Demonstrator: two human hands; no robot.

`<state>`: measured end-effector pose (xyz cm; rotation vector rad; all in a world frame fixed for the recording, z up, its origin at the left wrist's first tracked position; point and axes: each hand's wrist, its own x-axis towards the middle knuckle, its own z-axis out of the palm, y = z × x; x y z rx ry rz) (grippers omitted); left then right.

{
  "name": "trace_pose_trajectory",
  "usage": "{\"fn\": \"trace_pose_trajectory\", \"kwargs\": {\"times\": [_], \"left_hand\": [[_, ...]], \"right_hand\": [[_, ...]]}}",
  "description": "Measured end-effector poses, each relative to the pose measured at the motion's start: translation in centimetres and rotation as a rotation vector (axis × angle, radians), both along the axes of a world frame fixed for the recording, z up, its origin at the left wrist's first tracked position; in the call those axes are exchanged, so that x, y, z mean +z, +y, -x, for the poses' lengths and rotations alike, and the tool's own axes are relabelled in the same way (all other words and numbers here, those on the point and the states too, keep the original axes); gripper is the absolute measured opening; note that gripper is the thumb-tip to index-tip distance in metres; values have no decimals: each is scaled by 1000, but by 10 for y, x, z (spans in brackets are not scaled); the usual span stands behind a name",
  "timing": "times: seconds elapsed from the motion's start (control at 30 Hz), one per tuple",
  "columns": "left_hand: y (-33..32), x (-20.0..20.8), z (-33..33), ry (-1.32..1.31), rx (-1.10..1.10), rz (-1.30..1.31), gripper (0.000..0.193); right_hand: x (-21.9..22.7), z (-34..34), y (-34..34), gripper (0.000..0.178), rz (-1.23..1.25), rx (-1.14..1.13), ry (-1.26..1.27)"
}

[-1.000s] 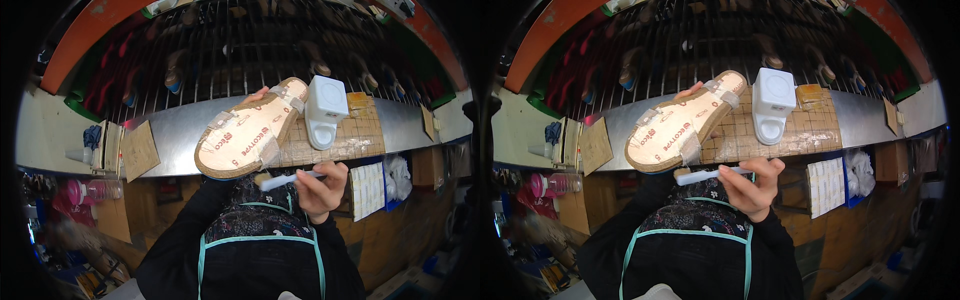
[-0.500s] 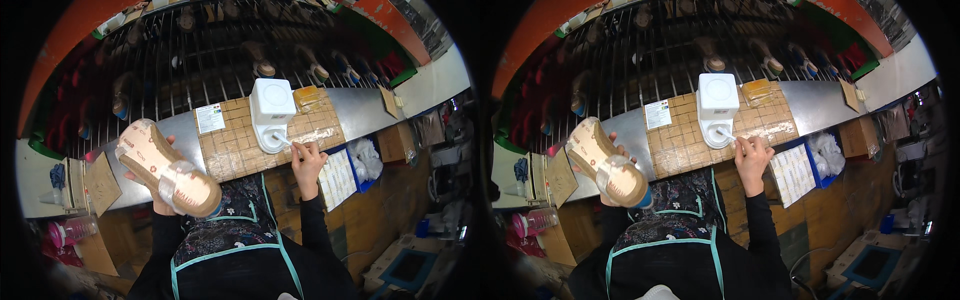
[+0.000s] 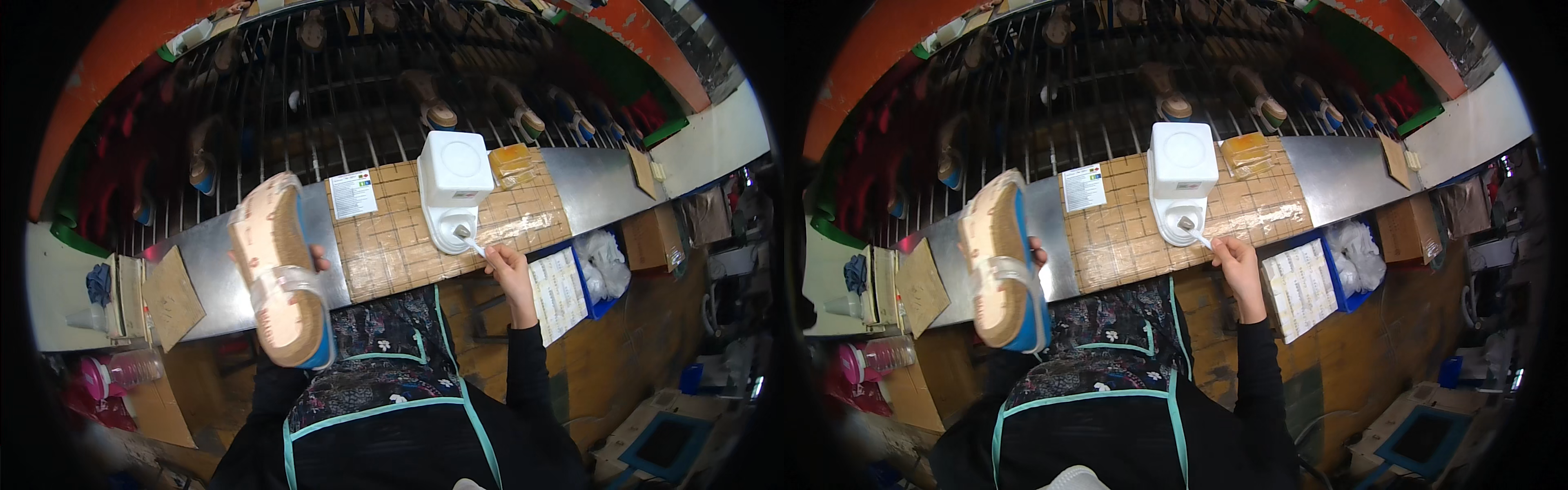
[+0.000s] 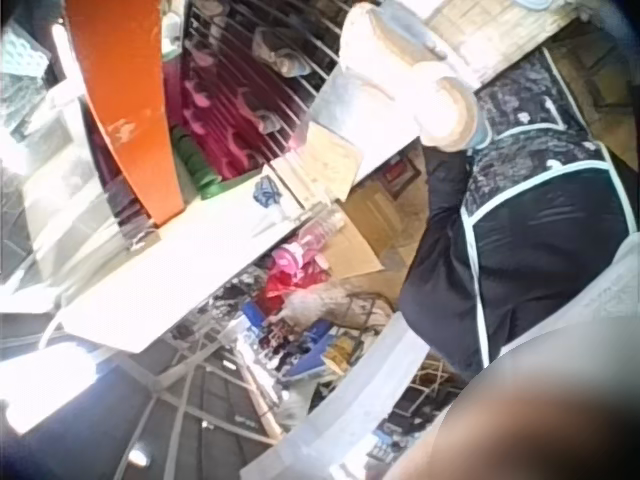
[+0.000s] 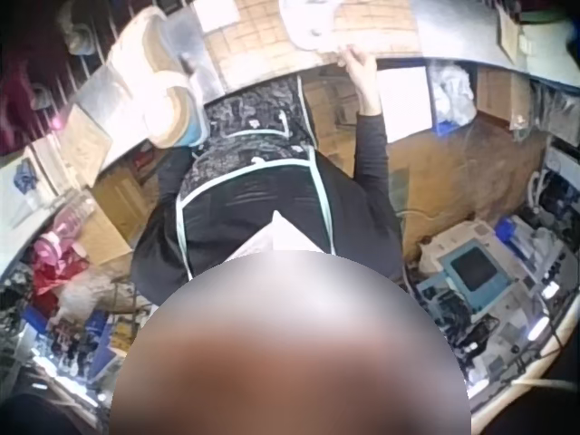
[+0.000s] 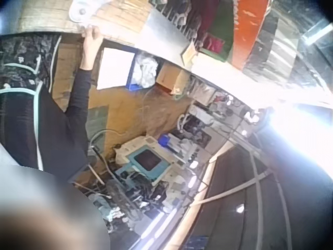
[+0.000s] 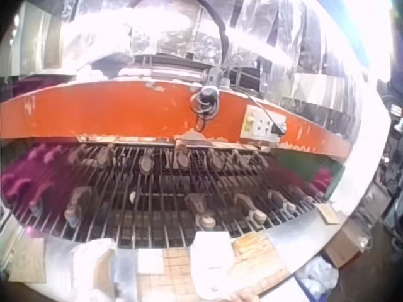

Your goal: The person repeatedly applies a white adhesive to the sole of a blue and beige sandal using a small brush. They dip the brush into a white container, spread the adhesive across the sole, and place the sandal on a metal rack. The person repeats this process for multiple sandals.

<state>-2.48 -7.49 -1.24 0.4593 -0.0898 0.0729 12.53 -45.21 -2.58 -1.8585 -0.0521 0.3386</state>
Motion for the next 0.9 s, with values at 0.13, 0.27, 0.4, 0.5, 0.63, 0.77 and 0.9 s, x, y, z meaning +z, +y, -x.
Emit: {"fn": "trace_pose_trajectory", "kwargs": {"times": [0.13, 0.27, 0.4, 0.5, 0.63, 0.77, 0.9], "left_hand": [[-28, 8, -8, 198, 142, -186, 92], [-52, 23, -21, 366, 163, -351, 89], [-59, 42, -29, 200, 121, -471, 104], [-61, 45, -26, 107, 219, -624, 106], [-57, 41, -14, 97, 337, -814, 100], [-51, 40, -5, 103, 380, -876, 98], [-46, 40, -4, 70, 444, -943, 96]], "right_hand": [[17, 12, 28, 17, -258, 21, -58], [67, 30, 73, 11, 116, -85, -826], [105, 57, 110, 21, 34, -46, -976], [109, 71, 133, 21, -70, 37, -866], [103, 75, 149, 21, -93, 98, -803], [105, 73, 157, 20, -78, 123, -823], [112, 68, 165, 20, -36, 135, -864]]}}
